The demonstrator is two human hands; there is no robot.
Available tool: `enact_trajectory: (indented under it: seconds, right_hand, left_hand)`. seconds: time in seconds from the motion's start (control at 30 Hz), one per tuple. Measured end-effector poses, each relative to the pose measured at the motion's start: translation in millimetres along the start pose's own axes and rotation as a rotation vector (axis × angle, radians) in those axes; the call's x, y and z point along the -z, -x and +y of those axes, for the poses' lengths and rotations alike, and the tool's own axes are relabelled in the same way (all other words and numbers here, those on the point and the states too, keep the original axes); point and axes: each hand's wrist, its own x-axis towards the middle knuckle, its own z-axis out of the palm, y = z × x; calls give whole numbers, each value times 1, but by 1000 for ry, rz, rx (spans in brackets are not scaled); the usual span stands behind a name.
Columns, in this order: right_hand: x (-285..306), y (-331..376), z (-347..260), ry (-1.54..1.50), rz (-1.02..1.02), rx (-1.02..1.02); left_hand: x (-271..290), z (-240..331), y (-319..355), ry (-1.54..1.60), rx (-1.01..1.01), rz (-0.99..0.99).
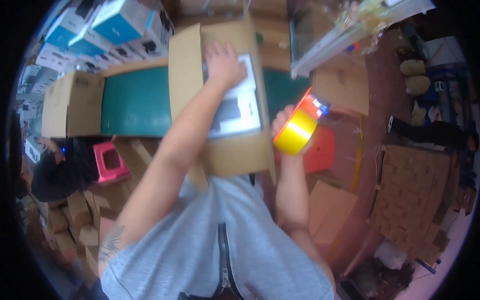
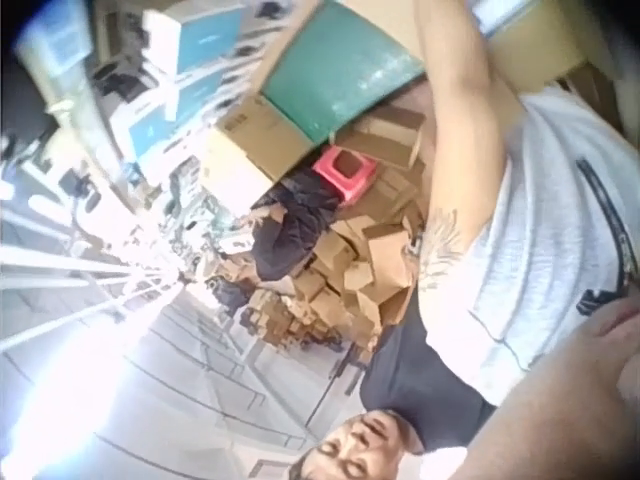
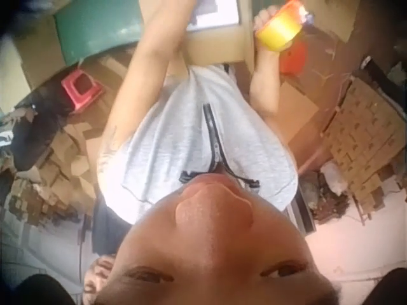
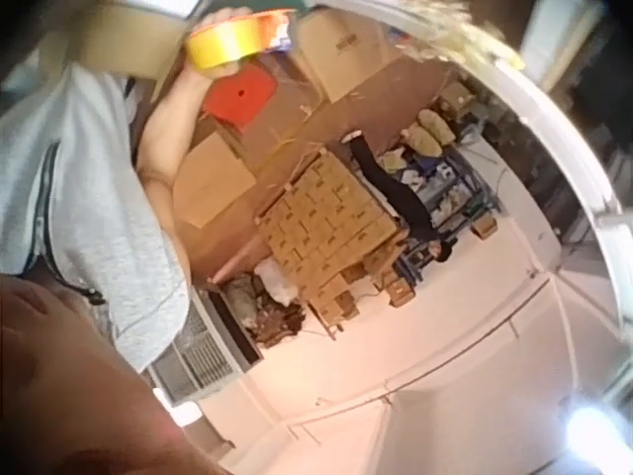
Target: The person seals cardboard boxes filled with packaged electronic products using a handheld tape dispenser.
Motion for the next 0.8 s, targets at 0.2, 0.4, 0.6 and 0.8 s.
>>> enact_trajectory:
  seconds: [0.2, 0.4, 0.6, 0.8]
  right_hand:
    - [-16, -10, 34, -14, 10, -148]
    - [16, 1, 53, 206, 268, -168]
    - [21, -14, 61, 196, 319, -177]
    - [18, -11, 66, 220, 393, -162]
  left_hand:
    - [5, -26, -1, 520, -72, 193]
    - [-3, -57, 2, 1052, -24, 1025]
    - [-6, -104, 15, 219, -83, 298]
    - [0, -112, -51, 104, -195, 274]
